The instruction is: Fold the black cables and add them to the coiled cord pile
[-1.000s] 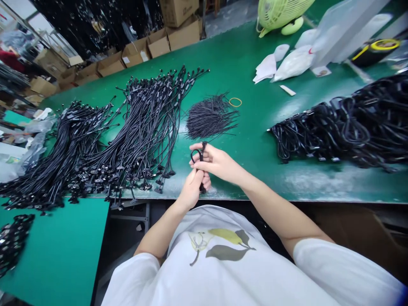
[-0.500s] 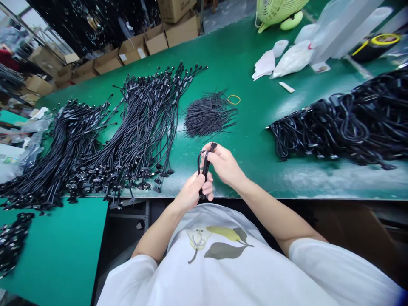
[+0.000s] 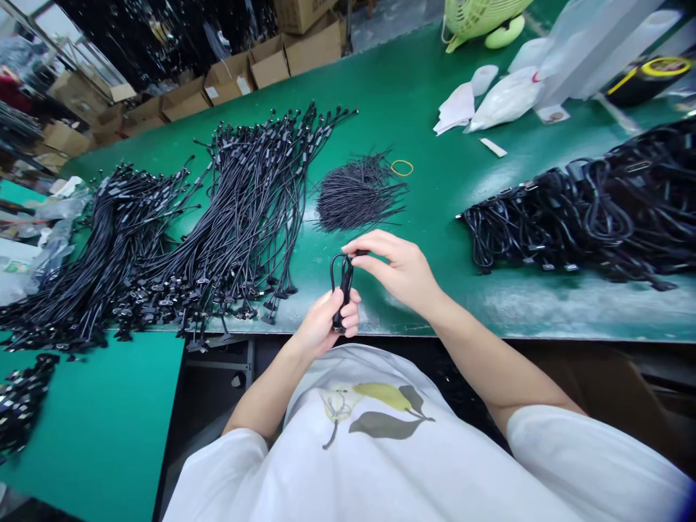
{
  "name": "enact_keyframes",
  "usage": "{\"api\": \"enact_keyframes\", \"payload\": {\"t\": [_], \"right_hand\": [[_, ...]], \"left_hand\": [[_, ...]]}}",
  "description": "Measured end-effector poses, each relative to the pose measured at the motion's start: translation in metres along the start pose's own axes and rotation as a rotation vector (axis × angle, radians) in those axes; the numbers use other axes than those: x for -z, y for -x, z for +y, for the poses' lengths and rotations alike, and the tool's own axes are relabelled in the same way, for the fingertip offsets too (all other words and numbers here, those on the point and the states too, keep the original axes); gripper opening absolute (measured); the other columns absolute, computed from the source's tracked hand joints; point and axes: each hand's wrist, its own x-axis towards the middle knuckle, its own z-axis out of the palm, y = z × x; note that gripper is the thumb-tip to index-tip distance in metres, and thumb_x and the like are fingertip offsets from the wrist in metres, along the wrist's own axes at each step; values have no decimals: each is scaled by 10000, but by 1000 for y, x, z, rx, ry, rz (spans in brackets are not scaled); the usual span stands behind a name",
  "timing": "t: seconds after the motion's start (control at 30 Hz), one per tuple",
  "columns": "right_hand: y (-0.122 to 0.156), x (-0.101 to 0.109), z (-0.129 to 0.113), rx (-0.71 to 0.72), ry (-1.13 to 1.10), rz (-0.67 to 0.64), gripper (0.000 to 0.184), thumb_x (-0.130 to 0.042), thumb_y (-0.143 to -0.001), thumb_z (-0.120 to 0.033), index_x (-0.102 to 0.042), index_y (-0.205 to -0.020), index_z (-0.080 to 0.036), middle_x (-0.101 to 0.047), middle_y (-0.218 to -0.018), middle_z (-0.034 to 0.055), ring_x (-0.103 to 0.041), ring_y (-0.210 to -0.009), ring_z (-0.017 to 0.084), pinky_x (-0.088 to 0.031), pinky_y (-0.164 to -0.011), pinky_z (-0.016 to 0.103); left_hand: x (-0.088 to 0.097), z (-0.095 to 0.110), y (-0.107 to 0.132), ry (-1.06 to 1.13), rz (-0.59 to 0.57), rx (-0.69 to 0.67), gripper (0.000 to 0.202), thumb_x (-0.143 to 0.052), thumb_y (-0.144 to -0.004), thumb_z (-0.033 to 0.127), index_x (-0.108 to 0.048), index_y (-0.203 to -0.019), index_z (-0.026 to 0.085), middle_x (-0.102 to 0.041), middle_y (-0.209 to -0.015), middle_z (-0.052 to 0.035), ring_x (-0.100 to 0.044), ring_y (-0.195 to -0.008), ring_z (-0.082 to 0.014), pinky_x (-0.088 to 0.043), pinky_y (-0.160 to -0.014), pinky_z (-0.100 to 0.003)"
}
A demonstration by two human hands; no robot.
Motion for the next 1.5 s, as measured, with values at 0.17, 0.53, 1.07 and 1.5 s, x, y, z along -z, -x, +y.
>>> {"api": "enact_keyframes", "payload": {"t": [0.17,0.53,1.07,1.5], "right_hand": [[-3,1,5,-69,-46,-101,177,-586,-859,-278,-718,-967,-232,-697,-984,21,-621,-931,188,-463,-872,336],[1,-19,9,-31,-75,-195,174,-570,-857,-258,-715,-942,-216,-684,-954,34,-614,-887,176,-456,-876,333],[3,-13,-4,-597,-1078,-145,226,-704,-715,-278,-570,-865,-175,-489,-717,-25,-470,-642,95,-430,-635,246],[17,9,-3,534,789,-369,301,-461,-966,-384,-641,-1048,-156,-663,-974,101,-584,-931,211,-380,-871,373]], "left_hand": [[2,0,1,-37,-53,-10,400,-662,-823,492,-628,-985,128,-390,-667,37,-354,-499,-55,-348,-424,-172],[4,-15,1,-194,-86,-50,504,-605,-802,627,-543,-995,165,-334,-639,72,-323,-456,-47,-347,-392,-169],[-5,-5,2,18,-165,2,425,-643,-811,558,-536,-858,150,-254,-557,99,-206,-415,-35,-289,-379,-149],[18,-6,-3,-534,81,-179,385,-529,-883,541,-492,-794,168,-373,-582,73,-335,-457,-57,-334,-462,-197]]}}
